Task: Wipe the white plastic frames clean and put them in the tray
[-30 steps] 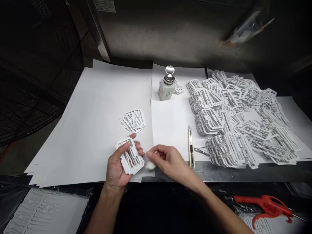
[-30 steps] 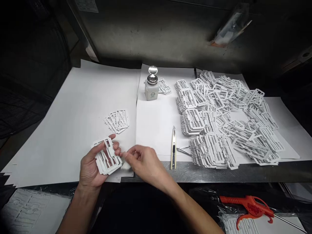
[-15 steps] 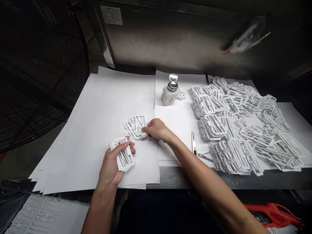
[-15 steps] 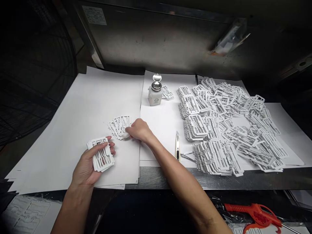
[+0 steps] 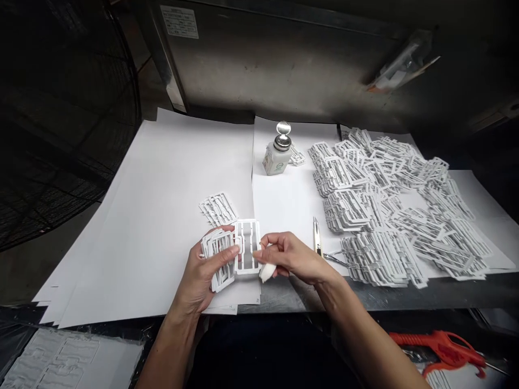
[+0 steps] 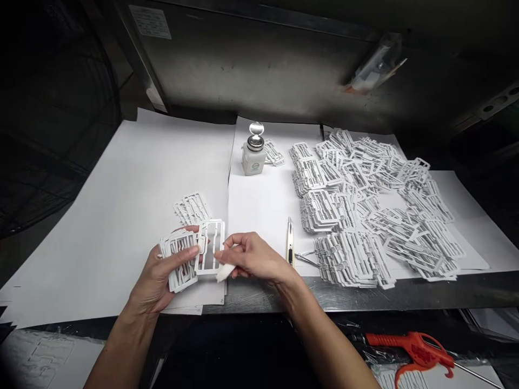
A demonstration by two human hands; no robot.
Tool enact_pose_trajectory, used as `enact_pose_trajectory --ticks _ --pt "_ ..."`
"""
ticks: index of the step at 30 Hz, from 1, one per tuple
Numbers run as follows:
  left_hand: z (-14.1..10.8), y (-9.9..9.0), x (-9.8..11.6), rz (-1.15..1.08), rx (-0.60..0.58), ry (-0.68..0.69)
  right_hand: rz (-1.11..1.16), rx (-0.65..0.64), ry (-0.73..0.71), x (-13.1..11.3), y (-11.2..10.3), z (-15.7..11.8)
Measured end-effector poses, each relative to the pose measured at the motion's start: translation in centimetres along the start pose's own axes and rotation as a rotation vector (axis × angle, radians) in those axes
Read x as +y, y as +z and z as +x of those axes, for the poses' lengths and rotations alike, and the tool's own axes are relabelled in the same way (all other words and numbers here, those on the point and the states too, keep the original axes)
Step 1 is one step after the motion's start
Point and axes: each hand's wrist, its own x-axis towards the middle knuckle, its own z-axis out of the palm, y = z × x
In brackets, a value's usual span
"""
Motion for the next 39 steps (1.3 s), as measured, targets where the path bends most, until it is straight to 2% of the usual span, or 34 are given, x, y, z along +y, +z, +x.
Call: enact_pose_trajectory --ticks 3,6,11,13,15,19,23,25,27,30,32,34,39 --pt "-0.7 0.7 -0.6 0.069 -0.023 0.003 0.046 0.002 -0.021 0.8 0.4 -1.6" --pt "-1.2 1.2 -1.1 0.047 -0.002 -0.012 0.073 -0.017 -0.016 1.3 0.4 -2.7" --pt "-1.6 2.4 -1.9 -0.012 -0.011 -0.108 0.08 -0.05 -0.018 2.0 -0.2 -3.6" --pt "-1.7 2.8 -2.1 0.008 -0.015 -0.108 0.056 -0.047 -0.012 2.3 -0.6 -4.0" --pt "-1.8 3.1 -2.1 0.035 0.004 -0.076 0.03 0.023 -0.025 2.5 -1.2 -4.5" --pt "-2.0 3.3 -2.2 0.063 0.06 -0.04 0.031 0.299 -0.123 2.5 -2.0 -5.4" --pt "-1.9 3.7 -2.3 0.071 0.076 -0.062 0.048 0.47 -0.282 1.6 -1.3 -4.9" --pt "-1.9 3.9 -2.4 0.074 0.083 -0.06 -0.071 0.547 -0.39 1.2 -0.6 -4.4" --pt "-1.9 4.0 -2.5 0.07 0.094 -0.049 -0.294 0.597 -0.461 1.2 0.1 -4.3" --pt "-1.8 3.9 -2.4 0.045 0.121 -0.024 -0.532 0.522 -0.452 1.8 0.9 -5.3" --pt "-1.7 3.9 -2.4 0.027 0.139 -0.007 -0.565 0.447 -0.42 2.4 1.4 -6.3" --pt "-1.5 4.1 -2.4 0.015 0.153 0.013 -0.57 0.445 -0.414 2.8 2.1 -6.9" --pt "-1.6 4.8 -2.5 0.018 0.206 0.086 -0.611 0.447 -0.542 3.2 3.8 -6.6"
